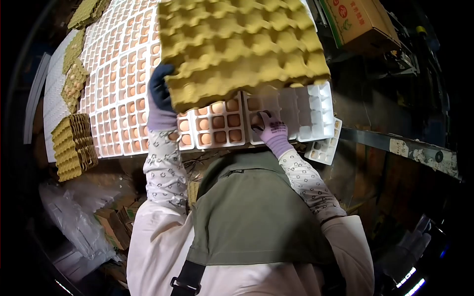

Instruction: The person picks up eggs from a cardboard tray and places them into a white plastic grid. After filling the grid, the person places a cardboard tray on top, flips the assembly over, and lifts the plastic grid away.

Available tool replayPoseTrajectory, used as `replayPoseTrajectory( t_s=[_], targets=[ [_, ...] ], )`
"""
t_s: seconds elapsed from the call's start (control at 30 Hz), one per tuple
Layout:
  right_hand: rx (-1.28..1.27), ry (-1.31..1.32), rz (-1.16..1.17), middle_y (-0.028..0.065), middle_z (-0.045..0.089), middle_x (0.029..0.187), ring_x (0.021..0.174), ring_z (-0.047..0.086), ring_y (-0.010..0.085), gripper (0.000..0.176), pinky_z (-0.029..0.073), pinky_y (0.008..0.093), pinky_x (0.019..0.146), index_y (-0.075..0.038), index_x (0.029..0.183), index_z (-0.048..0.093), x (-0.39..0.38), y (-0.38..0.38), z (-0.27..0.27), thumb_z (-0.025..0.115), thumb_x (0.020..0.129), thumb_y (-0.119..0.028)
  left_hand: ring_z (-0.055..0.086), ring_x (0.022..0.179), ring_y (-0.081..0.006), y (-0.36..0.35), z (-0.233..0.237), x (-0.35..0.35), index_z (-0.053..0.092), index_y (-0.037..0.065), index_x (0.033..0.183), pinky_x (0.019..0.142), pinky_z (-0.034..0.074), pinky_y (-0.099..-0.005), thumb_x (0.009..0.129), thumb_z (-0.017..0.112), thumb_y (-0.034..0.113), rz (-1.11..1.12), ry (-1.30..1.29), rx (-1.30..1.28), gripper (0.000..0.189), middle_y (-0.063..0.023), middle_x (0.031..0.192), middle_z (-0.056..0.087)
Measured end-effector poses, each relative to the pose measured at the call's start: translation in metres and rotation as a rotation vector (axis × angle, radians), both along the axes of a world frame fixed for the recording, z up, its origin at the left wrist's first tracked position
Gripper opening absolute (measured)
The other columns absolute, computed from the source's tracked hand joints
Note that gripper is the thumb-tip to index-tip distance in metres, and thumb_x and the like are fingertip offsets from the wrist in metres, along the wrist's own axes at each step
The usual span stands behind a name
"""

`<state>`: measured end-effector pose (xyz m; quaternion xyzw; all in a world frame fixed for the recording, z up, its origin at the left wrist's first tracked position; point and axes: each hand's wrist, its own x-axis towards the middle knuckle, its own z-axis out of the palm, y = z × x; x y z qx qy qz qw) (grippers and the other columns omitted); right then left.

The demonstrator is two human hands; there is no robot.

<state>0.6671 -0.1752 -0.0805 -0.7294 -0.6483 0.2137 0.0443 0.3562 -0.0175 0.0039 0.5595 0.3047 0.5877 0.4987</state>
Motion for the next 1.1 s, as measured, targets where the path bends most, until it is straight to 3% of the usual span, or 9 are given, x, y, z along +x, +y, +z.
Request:
replayPoseTrajectory(
  t_s=[0.13, 0.3, 0.53, 0.67, 0.7, 0.83, 0.93, 1.0, 1.1],
  targets=[
    [0.408, 0.383, -0.082, 0.0146, 0.061, 0.128, 0.112, 0.062, 0.0356, 0.044, 0.053, 0.0468, 0.096, -0.009, 0.131, 0.060, 0.017, 0.037, -0.016, 0.063, 0.092, -0.029, 0.067, 0.108, -0.0257, -0.056, -0.019, -0.117, 0.063, 0.003, 0.121, 0.098, 0.056, -0.0414, 0.100, 0.058, 0.015, 0.303, -0.444, -0.330, 0.025, -0.0137, 0.121, 0.067],
    [0.500, -0.065, 0.166, 0.0118, 0.051, 0.148, 0.136, 0.046, 0.0320, 0.050, 0.028, 0.0565, 0.118, -0.011, 0.135, 0.060, 0.029, 0.084, -0.025, 0.066, 0.090, -0.032, 0.065, 0.117, -0.0310, -0.174, -0.014, -0.189, 0.058, -0.003, 0.134, 0.103, 0.053, -0.0432, 0.101, 0.052, 0.028, 0.251, -0.732, -0.379, 0.046, -0.0174, 0.134, 0.064],
    [0.191, 0.064, 0.255, 0.0115, 0.061, 0.131, 0.120, 0.055, 0.0336, 0.040, 0.040, 0.0525, 0.106, -0.012, 0.119, 0.067, 0.021, 0.115, -0.031, 0.074, 0.084, -0.028, 0.058, 0.126, -0.0342, -0.307, -0.018, -0.223, 0.055, 0.001, 0.138, 0.108, 0.048, -0.0476, 0.102, 0.053, 0.024, 0.661, -0.519, -0.259, 0.043, -0.0166, 0.143, 0.057],
    [0.731, 0.167, 0.290, 0.0145, 0.065, 0.121, 0.110, 0.059, 0.0362, 0.031, 0.045, 0.0499, 0.097, -0.009, 0.113, 0.068, 0.009, 0.184, -0.001, 0.070, 0.085, -0.023, 0.054, 0.131, -0.0364, -0.326, 0.005, -0.184, 0.050, 0.001, 0.144, 0.114, 0.042, -0.0499, 0.098, 0.055, 0.028, 0.702, -0.596, -0.345, 0.054, -0.0178, 0.145, 0.056],
    [0.718, 0.093, 0.296, 0.0162, 0.065, 0.120, 0.110, 0.059, 0.0364, 0.031, 0.045, 0.0494, 0.097, -0.008, 0.114, 0.067, 0.006, 0.219, -0.006, 0.067, 0.087, -0.021, 0.054, 0.131, -0.0367, -0.331, 0.010, -0.175, 0.049, 0.000, 0.145, 0.114, 0.041, -0.0511, 0.097, 0.056, 0.031, 0.681, -0.809, -0.411, 0.058, -0.0180, 0.144, 0.056],
    [0.544, -0.087, 0.384, 0.0137, 0.069, 0.120, 0.110, 0.061, 0.0340, 0.038, 0.042, 0.0502, 0.103, -0.009, 0.124, 0.067, 0.013, 0.301, -0.050, 0.062, 0.088, -0.019, 0.060, 0.123, -0.0356, -0.368, -0.001, -0.165, 0.053, -0.001, 0.139, 0.108, 0.048, -0.0481, 0.094, 0.057, 0.018, 0.902, -0.597, -0.229, 0.049, -0.0188, 0.138, 0.060],
    [0.472, -0.239, 0.382, 0.0074, 0.070, 0.096, 0.098, 0.065, 0.0284, 0.016, 0.042, 0.0498, 0.104, -0.014, 0.100, 0.071, 0.016, 0.293, -0.056, 0.064, 0.090, -0.024, 0.061, 0.123, -0.0372, -0.325, 0.033, -0.137, 0.051, 0.001, 0.141, 0.109, 0.048, -0.0495, 0.090, 0.058, 0.016, 0.908, -0.805, -0.172, 0.054, -0.0171, 0.137, 0.062],
    [0.379, -0.254, 0.387, 0.0091, 0.071, 0.097, 0.099, 0.065, 0.0303, 0.020, 0.044, 0.0479, 0.102, -0.012, 0.103, 0.072, 0.016, 0.290, -0.052, 0.063, 0.089, -0.023, 0.059, 0.127, -0.0381, -0.325, 0.031, -0.156, 0.049, 0.003, 0.145, 0.110, 0.047, -0.0515, 0.089, 0.058, 0.015, 0.722, -0.943, -0.091, 0.058, -0.0162, 0.141, 0.060],
    [0.578, 0.025, 0.331, 0.0129, 0.071, 0.113, 0.105, 0.063, 0.0349, 0.030, 0.045, 0.0471, 0.101, -0.007, 0.116, 0.070, 0.013, 0.293, -0.058, 0.061, 0.090, -0.018, 0.060, 0.125, -0.0382, -0.311, 0.043, -0.204, 0.050, 0.003, 0.143, 0.109, 0.048, -0.0517, 0.088, 0.059, 0.014, 0.949, -0.848, -0.056, 0.057, -0.0160, 0.139, 0.061]
  ],
)
